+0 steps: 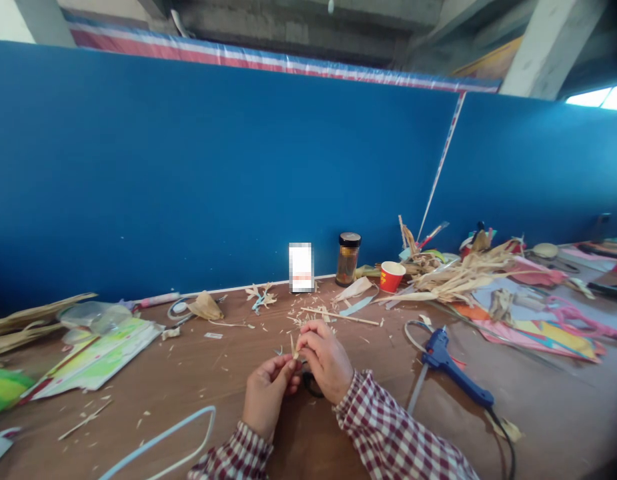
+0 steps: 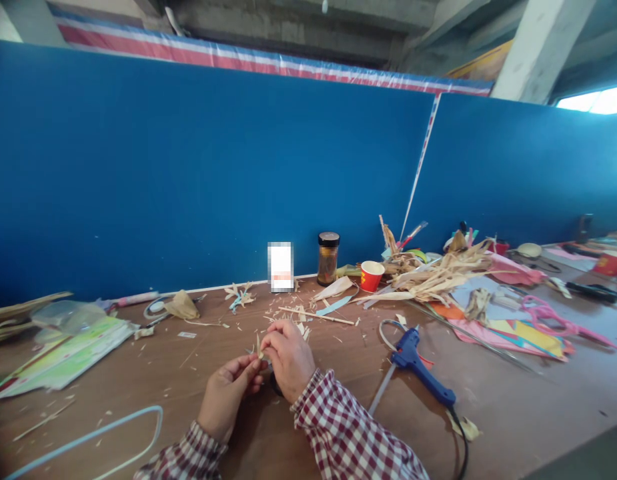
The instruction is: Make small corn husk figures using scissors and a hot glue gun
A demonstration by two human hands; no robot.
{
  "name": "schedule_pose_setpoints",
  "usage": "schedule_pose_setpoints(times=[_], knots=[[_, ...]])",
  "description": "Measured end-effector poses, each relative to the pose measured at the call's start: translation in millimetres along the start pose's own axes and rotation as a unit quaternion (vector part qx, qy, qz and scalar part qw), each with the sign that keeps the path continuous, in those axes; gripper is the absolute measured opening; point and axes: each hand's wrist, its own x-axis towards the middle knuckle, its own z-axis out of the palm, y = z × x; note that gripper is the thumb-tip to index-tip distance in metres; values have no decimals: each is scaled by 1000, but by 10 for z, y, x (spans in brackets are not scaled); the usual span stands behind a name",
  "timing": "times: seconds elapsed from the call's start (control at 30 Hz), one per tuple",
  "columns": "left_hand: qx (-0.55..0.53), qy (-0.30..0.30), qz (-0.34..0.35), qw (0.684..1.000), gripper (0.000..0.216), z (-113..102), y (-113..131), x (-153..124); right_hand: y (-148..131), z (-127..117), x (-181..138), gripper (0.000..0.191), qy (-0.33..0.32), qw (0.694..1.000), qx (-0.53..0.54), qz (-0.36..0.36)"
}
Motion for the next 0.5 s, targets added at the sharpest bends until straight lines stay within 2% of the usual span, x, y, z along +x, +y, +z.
schedule_pose_setpoints(times=[0.5], knots=[[-15,-15,-12,1000,31,-19,-21,17,6,-20,9,13,-17,1000,9,5]])
